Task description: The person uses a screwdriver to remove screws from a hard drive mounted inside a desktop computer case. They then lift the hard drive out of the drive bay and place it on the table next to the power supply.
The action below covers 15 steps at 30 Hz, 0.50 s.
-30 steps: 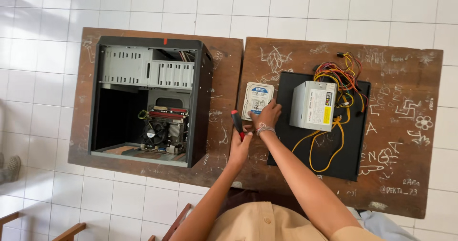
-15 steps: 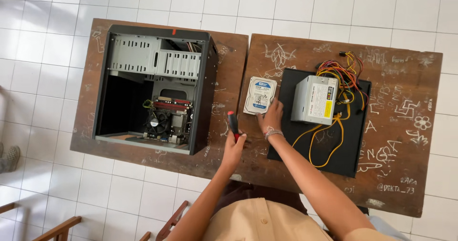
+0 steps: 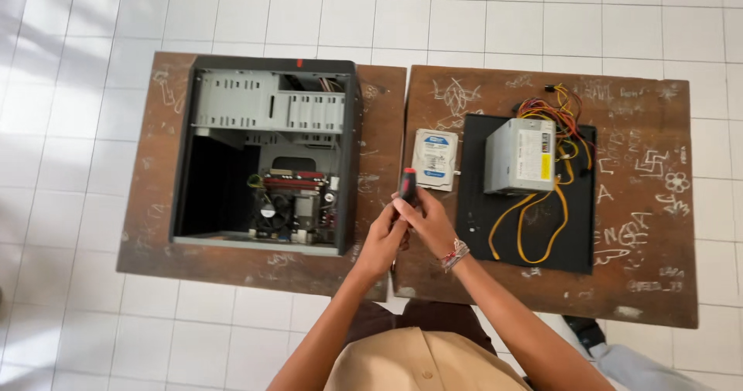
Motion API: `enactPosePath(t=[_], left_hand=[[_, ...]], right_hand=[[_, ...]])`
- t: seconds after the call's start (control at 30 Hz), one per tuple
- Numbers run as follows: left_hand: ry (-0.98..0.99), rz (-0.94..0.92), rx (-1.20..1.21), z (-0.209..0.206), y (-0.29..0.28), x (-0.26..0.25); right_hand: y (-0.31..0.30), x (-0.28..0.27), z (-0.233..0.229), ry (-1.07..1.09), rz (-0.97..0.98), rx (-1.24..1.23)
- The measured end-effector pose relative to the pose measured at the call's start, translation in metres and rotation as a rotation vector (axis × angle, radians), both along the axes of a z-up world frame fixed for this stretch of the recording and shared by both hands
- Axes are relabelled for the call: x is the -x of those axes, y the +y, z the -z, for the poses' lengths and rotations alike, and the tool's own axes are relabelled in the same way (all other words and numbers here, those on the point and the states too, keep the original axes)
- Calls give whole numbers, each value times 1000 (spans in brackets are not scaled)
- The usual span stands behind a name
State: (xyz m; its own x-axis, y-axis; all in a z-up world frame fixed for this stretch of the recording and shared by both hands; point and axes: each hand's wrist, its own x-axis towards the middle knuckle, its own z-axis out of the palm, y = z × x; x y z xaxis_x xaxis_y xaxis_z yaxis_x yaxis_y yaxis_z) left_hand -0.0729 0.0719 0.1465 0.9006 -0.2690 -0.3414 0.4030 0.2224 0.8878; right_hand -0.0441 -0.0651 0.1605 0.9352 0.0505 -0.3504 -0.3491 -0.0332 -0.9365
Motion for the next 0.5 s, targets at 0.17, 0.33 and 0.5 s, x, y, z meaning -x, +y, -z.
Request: enactPosePath(t=[0.17, 0.33, 0.5], left_hand=[[-171, 151, -199, 1, 93, -20], [-157, 168, -180, 9, 174, -30], [-259, 243, -276, -5, 235, -40]], right_hand=[[73, -2, 13, -19, 135, 72], [145, -1, 23, -12, 262, 47], [162, 8, 29, -5, 532, 120]])
